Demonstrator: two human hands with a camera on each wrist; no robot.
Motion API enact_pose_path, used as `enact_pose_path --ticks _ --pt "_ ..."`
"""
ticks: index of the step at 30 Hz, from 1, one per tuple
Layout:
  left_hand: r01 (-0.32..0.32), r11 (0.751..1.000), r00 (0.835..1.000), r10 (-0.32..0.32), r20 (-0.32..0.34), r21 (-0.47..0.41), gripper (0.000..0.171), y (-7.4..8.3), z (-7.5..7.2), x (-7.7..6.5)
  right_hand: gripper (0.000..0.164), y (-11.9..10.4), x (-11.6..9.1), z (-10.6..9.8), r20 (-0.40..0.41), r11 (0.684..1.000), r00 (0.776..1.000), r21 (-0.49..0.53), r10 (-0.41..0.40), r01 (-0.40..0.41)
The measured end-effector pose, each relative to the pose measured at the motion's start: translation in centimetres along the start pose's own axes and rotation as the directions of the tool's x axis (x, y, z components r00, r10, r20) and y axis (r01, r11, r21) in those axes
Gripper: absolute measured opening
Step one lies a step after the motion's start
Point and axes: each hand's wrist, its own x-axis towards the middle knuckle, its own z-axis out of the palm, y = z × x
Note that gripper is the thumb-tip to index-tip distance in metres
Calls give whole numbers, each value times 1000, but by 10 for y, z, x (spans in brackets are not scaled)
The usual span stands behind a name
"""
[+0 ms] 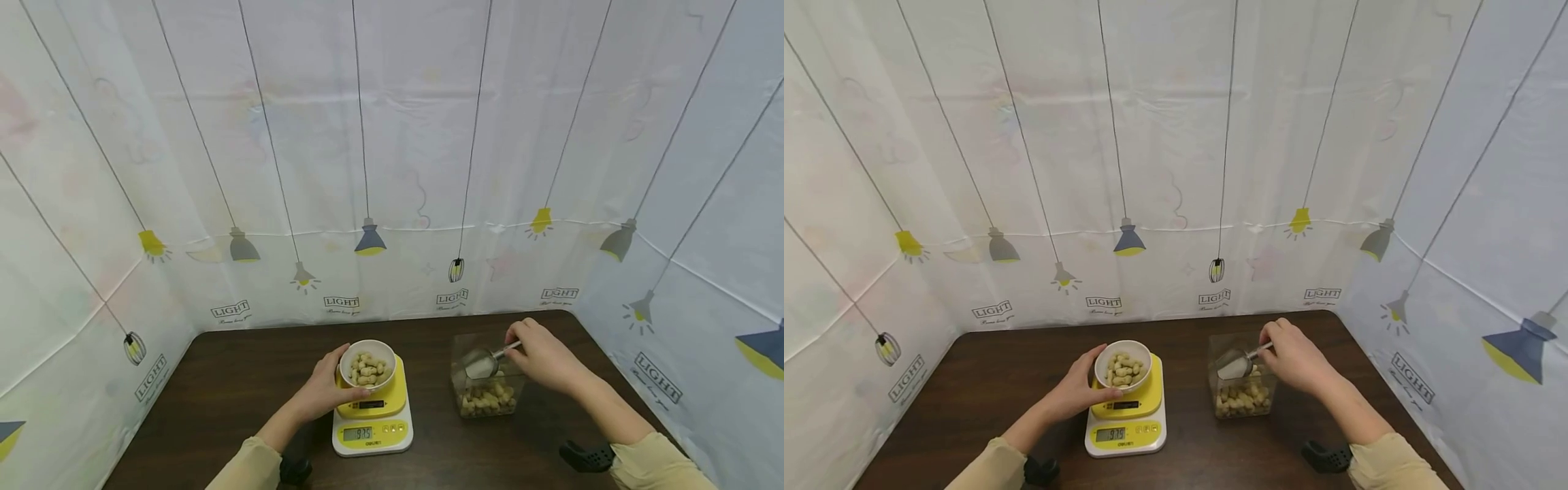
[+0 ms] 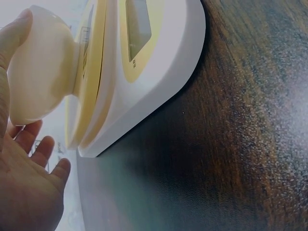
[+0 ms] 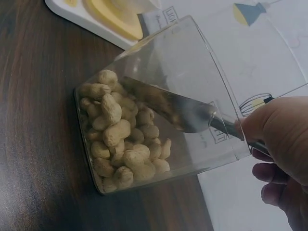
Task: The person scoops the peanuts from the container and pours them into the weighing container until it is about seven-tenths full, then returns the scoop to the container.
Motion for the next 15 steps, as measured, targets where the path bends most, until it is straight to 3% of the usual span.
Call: enact_pose_path --ticks 6,11,15 --pt "3 1000 1000 -3 1 0 116 -3 0 -1 24 2 1 -4 -8 998 1000 61 29 -28" --pt "-9 1000 1000 9 -3 13 117 -5 1 2 46 4 -2 -18 -69 995 995 77 65 -60" --pt "-11 1000 1000 11 0 18 119 -4 1 0 53 8 -9 -28 -116 994 991 90 66 -55"
